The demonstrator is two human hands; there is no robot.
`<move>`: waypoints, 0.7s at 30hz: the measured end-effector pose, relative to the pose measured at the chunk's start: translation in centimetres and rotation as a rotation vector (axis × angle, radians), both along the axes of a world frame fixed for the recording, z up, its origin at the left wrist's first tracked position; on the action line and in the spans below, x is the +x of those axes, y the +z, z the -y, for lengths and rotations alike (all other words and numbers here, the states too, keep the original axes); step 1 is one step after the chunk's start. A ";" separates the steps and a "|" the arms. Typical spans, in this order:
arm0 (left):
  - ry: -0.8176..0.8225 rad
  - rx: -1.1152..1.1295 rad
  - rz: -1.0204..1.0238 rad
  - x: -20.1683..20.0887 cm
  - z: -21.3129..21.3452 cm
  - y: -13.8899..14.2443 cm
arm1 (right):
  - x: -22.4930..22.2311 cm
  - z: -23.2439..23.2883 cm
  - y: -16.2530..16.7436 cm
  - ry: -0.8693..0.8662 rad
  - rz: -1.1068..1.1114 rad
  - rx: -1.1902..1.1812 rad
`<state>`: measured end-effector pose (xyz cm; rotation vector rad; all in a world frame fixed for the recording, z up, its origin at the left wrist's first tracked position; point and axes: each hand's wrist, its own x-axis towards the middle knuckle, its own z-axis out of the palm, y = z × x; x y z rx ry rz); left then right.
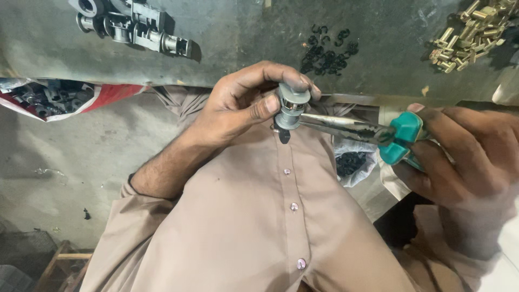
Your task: The person assembles small cylindrical lock mechanisms at a workbench. They insert black rubber rings and brass pins into the cylinders, then use pliers to press and secure the components. Completed units are placed on the table while additional parts are picked from nearby piles.
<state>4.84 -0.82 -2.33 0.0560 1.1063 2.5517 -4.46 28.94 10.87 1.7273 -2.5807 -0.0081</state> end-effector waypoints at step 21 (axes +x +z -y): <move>-0.014 0.075 0.022 0.4 -0.4 -0.5 | 1.2 -1.0 -2.5 -0.257 0.179 -0.233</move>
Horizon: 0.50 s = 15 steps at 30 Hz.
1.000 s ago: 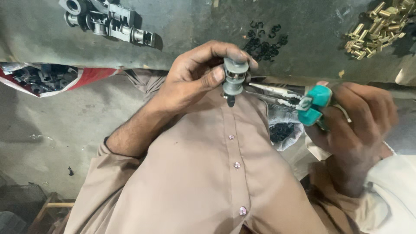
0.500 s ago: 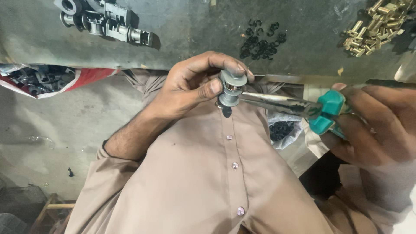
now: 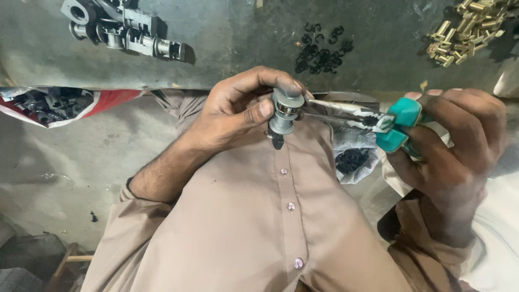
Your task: The person assembles small cylindrical lock mechanisms at a workbench. They insert black rubber rings and brass pins into the cylinders, then use pliers to press and secure the components. Completed units are placed on the table while additional parts are picked from nearby piles.
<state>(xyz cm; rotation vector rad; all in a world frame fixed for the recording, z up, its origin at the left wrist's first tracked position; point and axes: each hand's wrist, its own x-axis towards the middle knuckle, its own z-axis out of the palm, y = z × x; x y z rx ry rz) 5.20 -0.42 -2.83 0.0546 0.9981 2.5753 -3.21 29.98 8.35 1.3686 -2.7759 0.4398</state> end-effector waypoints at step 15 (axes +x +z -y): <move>-0.037 -0.081 0.077 -0.1 -0.5 0.6 | -1.0 -0.8 2.1 0.203 -0.216 0.259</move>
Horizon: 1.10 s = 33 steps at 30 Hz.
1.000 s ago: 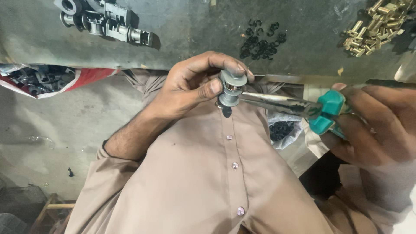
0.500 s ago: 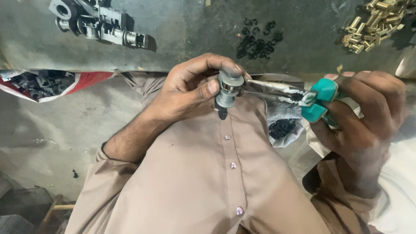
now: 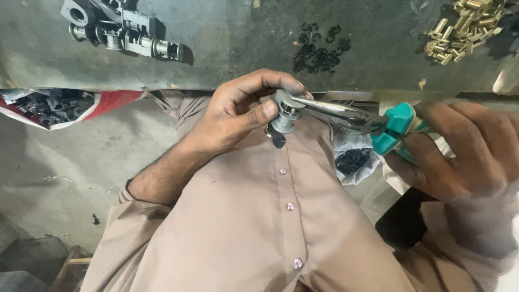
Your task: The person assembles small cylindrical lock mechanisms at a workbench. They insert black rubber rings and brass pins into the cylinders, then use pliers to press and secure the components. Completed units are placed on the table while additional parts are picked from nearby piles.
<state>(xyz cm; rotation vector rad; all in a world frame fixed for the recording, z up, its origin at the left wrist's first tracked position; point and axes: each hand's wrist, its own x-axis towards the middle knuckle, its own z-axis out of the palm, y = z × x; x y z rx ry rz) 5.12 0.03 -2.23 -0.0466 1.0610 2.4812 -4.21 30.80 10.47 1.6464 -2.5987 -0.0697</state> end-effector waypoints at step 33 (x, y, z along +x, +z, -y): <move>0.063 -0.010 0.054 -0.5 0.1 0.5 | -1.7 0.6 0.6 -0.099 0.167 0.043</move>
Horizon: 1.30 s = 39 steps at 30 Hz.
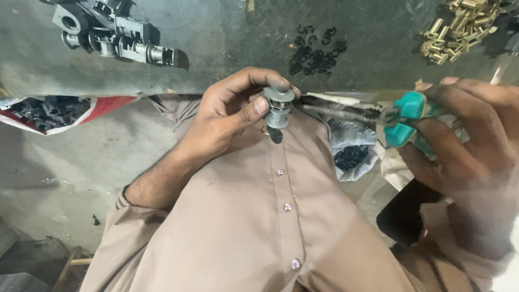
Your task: The person assembles small cylindrical lock mechanisms at a workbench. They insert black rubber rings and brass pins into the cylinders, then use pliers to press and secure the components. Completed units are placed on the table while additional parts are picked from nearby piles.
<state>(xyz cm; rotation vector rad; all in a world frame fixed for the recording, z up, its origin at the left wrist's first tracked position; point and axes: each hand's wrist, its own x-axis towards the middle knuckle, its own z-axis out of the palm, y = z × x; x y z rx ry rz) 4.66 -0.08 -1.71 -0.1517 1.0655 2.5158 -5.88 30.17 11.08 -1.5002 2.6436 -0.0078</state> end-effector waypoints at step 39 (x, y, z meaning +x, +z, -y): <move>-0.026 0.332 0.183 0.6 -0.8 -0.3 | 0.5 -1.6 -3.9 0.134 -0.065 -0.123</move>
